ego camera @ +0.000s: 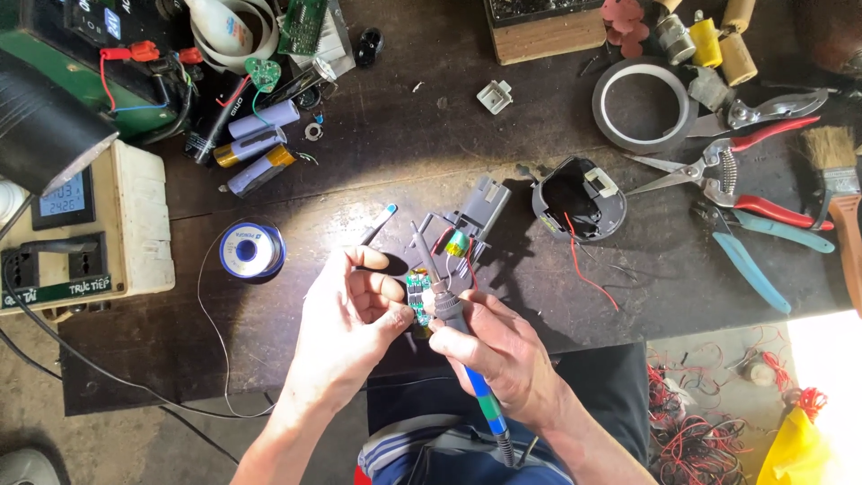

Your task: Soldering wires to a battery management system circuit board on a repair workbench.

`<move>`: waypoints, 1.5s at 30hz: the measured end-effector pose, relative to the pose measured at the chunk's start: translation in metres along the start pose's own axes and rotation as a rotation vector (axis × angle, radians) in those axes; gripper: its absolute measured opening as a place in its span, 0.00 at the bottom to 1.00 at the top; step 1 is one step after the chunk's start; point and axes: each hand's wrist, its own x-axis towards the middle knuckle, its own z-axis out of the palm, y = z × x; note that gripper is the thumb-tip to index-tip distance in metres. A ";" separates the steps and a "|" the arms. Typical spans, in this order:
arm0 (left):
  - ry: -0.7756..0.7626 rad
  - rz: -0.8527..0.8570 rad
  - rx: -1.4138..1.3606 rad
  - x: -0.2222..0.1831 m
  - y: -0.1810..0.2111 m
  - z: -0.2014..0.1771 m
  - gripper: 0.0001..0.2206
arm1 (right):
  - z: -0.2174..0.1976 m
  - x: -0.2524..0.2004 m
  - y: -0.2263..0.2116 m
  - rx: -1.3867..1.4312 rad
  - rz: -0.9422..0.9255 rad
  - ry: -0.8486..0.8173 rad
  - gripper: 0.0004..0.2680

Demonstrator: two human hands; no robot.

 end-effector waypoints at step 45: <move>0.279 0.759 0.648 -0.040 -0.036 0.010 0.16 | -0.007 -0.006 -0.003 0.361 -0.049 0.426 0.11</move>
